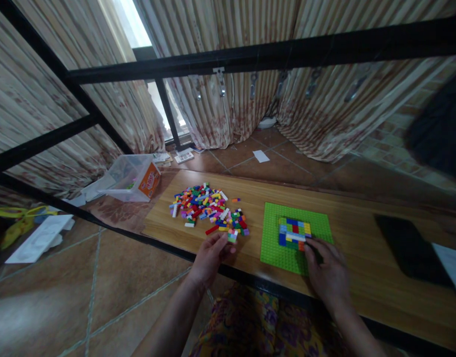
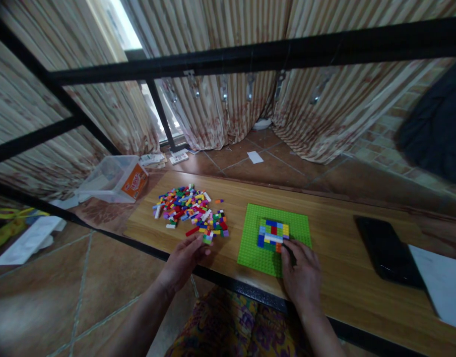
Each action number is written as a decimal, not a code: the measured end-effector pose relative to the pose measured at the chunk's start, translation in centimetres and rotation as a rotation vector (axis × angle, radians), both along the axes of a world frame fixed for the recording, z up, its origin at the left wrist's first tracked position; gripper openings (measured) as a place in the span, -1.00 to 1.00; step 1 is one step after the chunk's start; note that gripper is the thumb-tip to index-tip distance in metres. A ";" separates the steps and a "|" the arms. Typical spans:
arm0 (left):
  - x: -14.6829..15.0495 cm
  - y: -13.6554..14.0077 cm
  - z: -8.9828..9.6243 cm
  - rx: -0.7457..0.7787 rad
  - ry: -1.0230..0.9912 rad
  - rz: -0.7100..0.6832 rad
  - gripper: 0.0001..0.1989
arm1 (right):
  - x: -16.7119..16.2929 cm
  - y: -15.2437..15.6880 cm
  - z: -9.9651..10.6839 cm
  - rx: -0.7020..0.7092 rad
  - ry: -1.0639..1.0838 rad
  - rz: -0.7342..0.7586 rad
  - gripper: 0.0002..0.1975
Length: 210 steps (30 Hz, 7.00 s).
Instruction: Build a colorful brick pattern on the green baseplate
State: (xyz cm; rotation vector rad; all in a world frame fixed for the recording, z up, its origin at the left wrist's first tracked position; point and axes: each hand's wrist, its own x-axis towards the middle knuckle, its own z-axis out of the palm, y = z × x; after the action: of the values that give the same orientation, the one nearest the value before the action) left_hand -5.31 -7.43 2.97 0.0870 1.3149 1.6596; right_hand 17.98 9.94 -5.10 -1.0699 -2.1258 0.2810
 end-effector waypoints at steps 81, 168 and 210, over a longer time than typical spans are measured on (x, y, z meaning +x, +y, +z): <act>0.2 -1.7 -0.2 -0.308 1.255 -0.014 -0.85 | -0.7 -0.8 1.4 -0.128 0.136 -0.029 -0.70; -4.1 -1.6 -3.3 -0.347 1.440 -0.032 -0.84 | -0.8 -0.4 1.3 -0.221 0.189 -0.074 -0.62; -17.4 -1.1 -4.0 -0.756 1.426 0.228 -0.64 | -0.2 -0.6 1.0 -0.181 0.061 -0.104 -0.60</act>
State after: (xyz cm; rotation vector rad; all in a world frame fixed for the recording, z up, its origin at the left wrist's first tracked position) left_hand -22.67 -8.49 -1.00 0.7846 3.0086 1.0257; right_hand 17.74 9.33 -4.12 -1.2547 -2.0127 0.4569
